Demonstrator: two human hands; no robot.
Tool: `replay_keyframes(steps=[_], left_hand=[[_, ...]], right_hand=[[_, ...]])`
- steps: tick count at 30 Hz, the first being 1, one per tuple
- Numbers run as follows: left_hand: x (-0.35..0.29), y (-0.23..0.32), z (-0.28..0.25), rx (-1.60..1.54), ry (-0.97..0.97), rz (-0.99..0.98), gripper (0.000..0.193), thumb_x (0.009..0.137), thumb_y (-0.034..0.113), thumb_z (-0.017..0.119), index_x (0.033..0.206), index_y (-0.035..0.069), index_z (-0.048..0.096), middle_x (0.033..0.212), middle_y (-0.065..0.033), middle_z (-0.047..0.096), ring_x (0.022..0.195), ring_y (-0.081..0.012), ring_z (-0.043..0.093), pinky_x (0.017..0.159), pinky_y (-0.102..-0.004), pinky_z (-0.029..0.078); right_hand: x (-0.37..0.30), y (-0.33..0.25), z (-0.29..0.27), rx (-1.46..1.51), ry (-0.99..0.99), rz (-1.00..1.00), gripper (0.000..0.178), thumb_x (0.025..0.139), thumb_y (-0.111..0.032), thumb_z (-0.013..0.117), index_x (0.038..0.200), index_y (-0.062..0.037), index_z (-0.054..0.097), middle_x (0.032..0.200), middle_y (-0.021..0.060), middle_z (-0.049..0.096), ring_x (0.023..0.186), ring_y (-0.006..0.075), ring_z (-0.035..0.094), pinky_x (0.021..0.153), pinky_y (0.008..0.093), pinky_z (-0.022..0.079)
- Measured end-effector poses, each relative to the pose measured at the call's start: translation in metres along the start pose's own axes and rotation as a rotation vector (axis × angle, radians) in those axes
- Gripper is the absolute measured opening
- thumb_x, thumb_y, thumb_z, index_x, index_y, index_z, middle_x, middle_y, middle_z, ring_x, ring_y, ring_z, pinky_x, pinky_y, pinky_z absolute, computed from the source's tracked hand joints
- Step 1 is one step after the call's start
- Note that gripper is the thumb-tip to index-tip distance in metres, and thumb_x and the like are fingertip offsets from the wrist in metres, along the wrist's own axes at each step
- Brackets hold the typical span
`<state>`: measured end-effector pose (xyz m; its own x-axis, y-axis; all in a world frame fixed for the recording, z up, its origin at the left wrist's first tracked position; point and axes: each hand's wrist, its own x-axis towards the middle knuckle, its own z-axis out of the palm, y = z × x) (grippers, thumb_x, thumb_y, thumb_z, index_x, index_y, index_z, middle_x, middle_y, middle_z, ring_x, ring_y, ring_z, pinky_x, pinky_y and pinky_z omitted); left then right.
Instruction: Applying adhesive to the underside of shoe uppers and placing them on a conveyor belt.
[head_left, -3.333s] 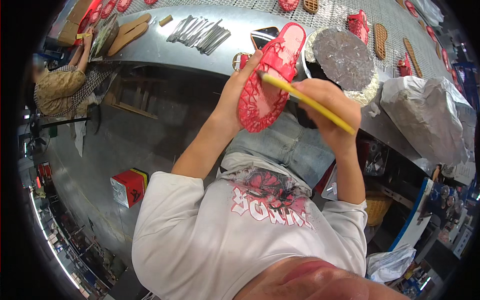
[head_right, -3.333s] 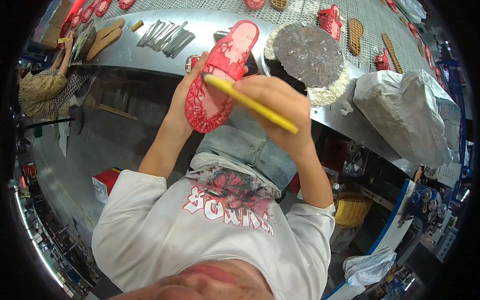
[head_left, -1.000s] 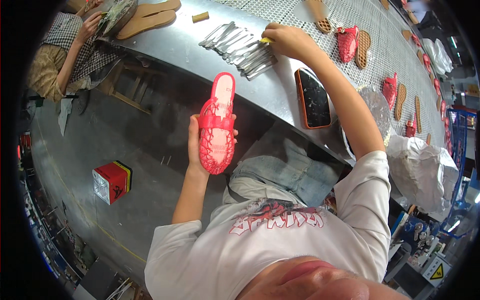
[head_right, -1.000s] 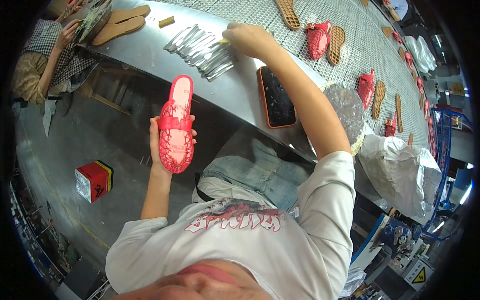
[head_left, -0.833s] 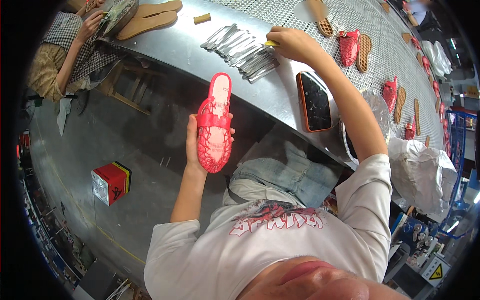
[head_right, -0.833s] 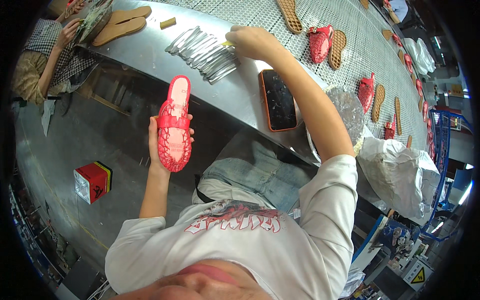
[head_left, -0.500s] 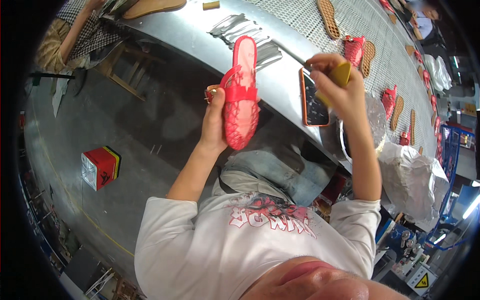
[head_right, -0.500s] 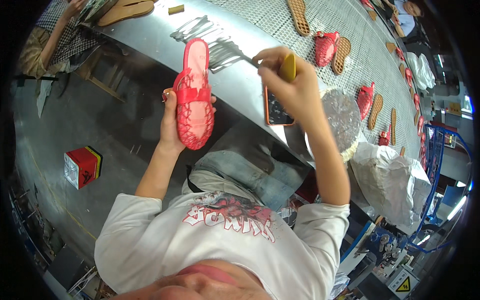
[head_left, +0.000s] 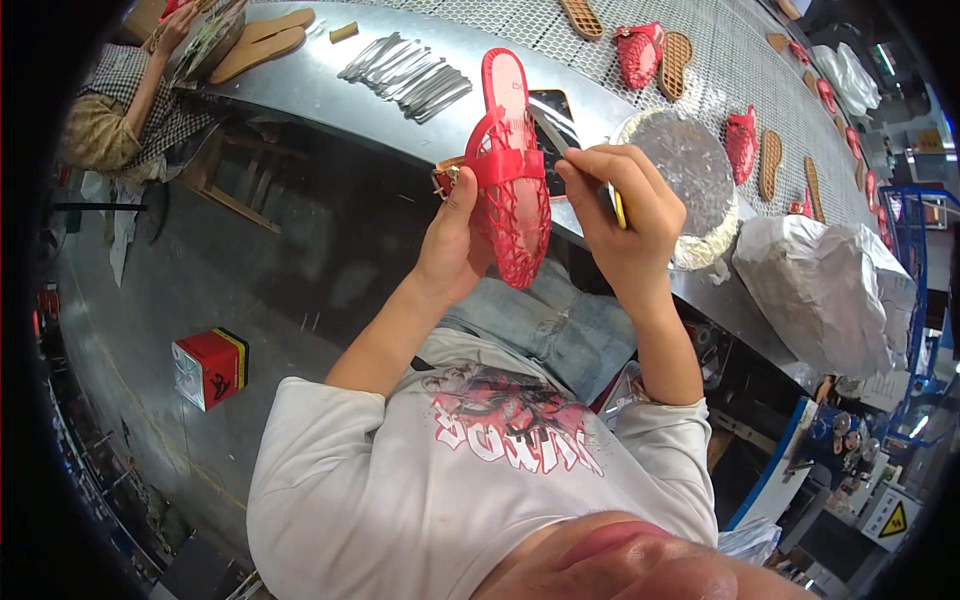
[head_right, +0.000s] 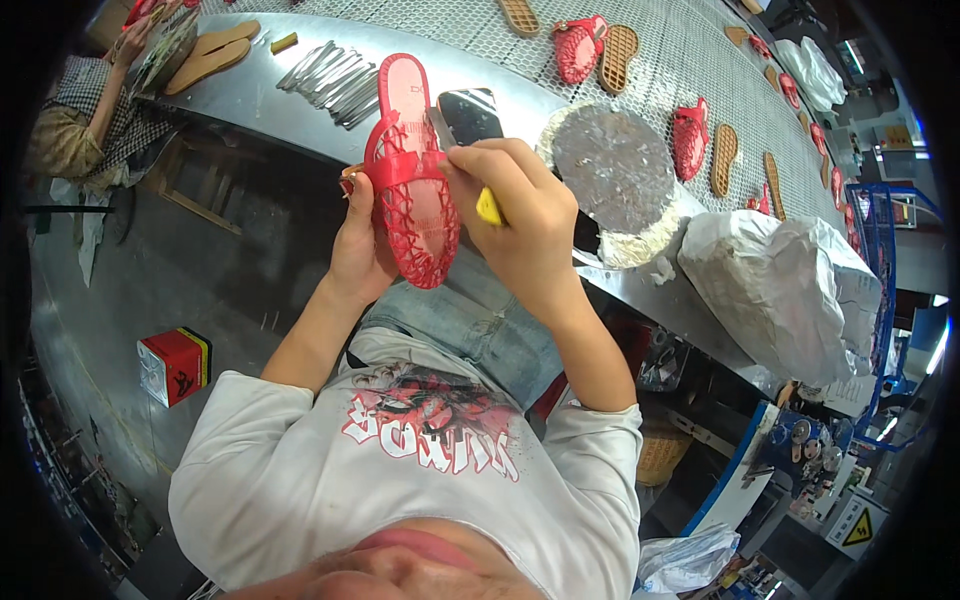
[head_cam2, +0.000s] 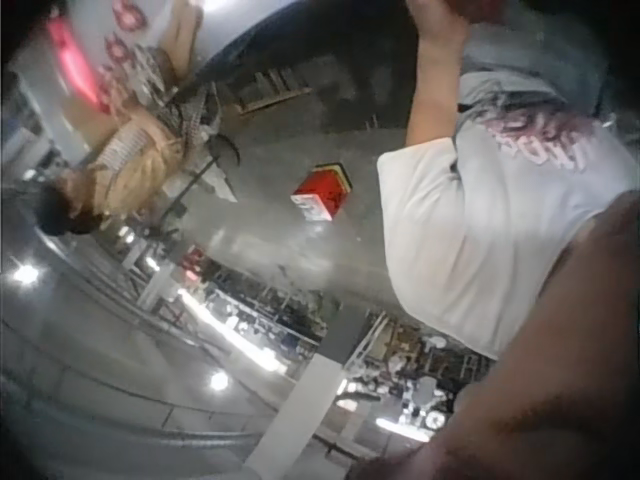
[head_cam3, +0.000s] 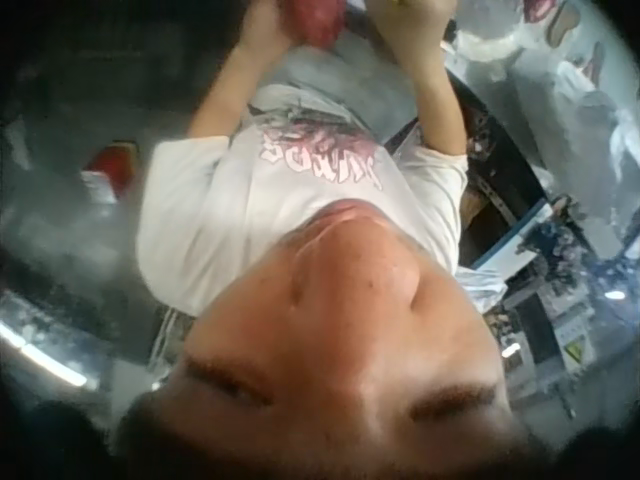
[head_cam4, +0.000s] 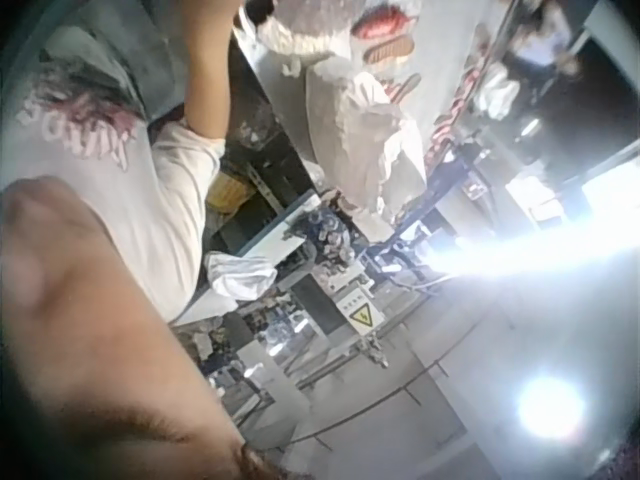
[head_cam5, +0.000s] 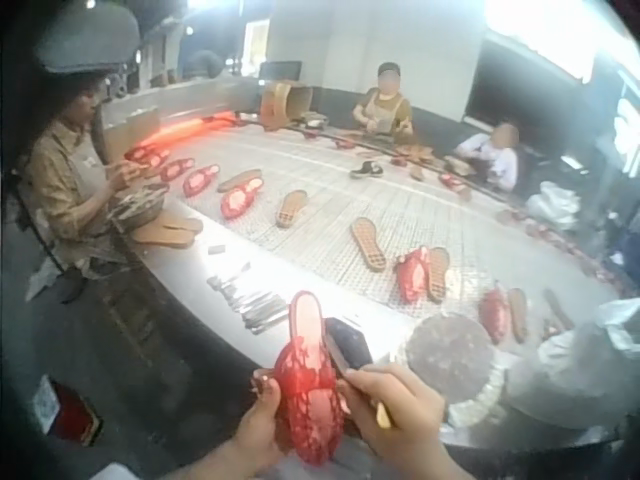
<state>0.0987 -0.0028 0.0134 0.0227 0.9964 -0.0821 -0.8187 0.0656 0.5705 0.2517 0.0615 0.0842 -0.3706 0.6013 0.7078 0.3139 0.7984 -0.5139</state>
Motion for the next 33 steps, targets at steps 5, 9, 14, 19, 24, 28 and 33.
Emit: replay_keyframes(steps=[5,9,14,19,24,28,33], left_hand=[[0.002,-0.007,0.013,-0.057,-0.061,-0.079,0.069,0.094,0.059,0.050,0.137,0.006,0.044,0.124,-0.0070,0.059,0.113,-0.0187,0.058,0.099,-0.0374,0.047],[0.000,-0.009,0.021,-0.045,-0.088,-0.108,0.070,0.094,0.059,0.050,0.139,0.006,0.043,0.126,-0.0074,0.058,0.115,-0.0186,0.057,0.099,-0.0373,0.046],[-0.002,-0.008,0.026,-0.066,-0.105,-0.115,0.069,0.096,0.059,0.047,0.141,0.007,0.040,0.129,-0.0082,0.056,0.117,-0.0194,0.057,0.100,-0.0387,0.046],[-0.002,-0.007,0.024,-0.049,-0.136,-0.145,0.068,0.096,0.058,0.045,0.141,0.008,0.039,0.130,-0.0080,0.056,0.119,-0.0198,0.056,0.101,-0.0396,0.045],[-0.001,-0.010,0.020,-0.061,-0.112,-0.175,0.065,0.097,0.056,0.046,0.140,0.008,0.041,0.130,-0.0075,0.056,0.120,-0.0201,0.056,0.102,-0.0402,0.045],[0.000,-0.010,0.017,-0.074,-0.123,-0.198,0.060,0.098,0.052,0.047,0.139,0.008,0.042,0.129,-0.0077,0.057,0.119,-0.0203,0.057,0.102,-0.0408,0.045],[0.003,-0.005,0.010,-0.008,-0.121,-0.263,0.056,0.100,0.048,0.047,0.138,0.008,0.043,0.129,-0.0087,0.057,0.118,-0.0208,0.058,0.101,-0.0411,0.046]], right_hand=[[-0.009,0.001,-0.015,-0.030,0.184,0.006,0.013,0.080,0.005,0.074,0.091,0.0031,0.069,0.085,0.0115,0.070,0.074,0.0145,0.066,0.067,0.0245,0.051],[-0.011,0.006,-0.020,-0.038,0.141,-0.034,0.014,0.079,0.003,0.075,0.091,0.0021,0.069,0.091,0.0128,0.071,0.075,0.0160,0.067,0.067,0.0243,0.052],[-0.009,0.001,-0.027,0.011,-0.096,0.078,0.018,0.078,-0.002,0.076,0.094,-0.0015,0.068,0.105,0.0127,0.070,0.078,0.0220,0.069,0.067,0.0289,0.054],[-0.008,0.009,-0.026,0.087,-0.208,0.052,0.022,0.078,-0.011,0.076,0.096,-0.0021,0.067,0.116,0.0104,0.068,0.089,0.0301,0.070,0.074,0.0348,0.057],[-0.007,0.004,-0.035,0.127,-0.333,0.170,0.029,0.076,0.001,0.074,0.105,-0.0018,0.068,0.119,0.0123,0.068,0.104,0.0265,0.069,0.086,0.0321,0.054],[-0.012,0.009,-0.036,0.097,-0.339,0.163,0.031,0.078,0.004,0.072,0.108,-0.0020,0.068,0.120,0.0123,0.068,0.106,0.0272,0.068,0.087,0.0325,0.054],[-0.015,0.010,-0.035,0.082,-0.312,0.154,0.031,0.078,0.005,0.071,0.108,-0.0020,0.068,0.120,0.0125,0.067,0.104,0.0276,0.068,0.085,0.0323,0.054]])
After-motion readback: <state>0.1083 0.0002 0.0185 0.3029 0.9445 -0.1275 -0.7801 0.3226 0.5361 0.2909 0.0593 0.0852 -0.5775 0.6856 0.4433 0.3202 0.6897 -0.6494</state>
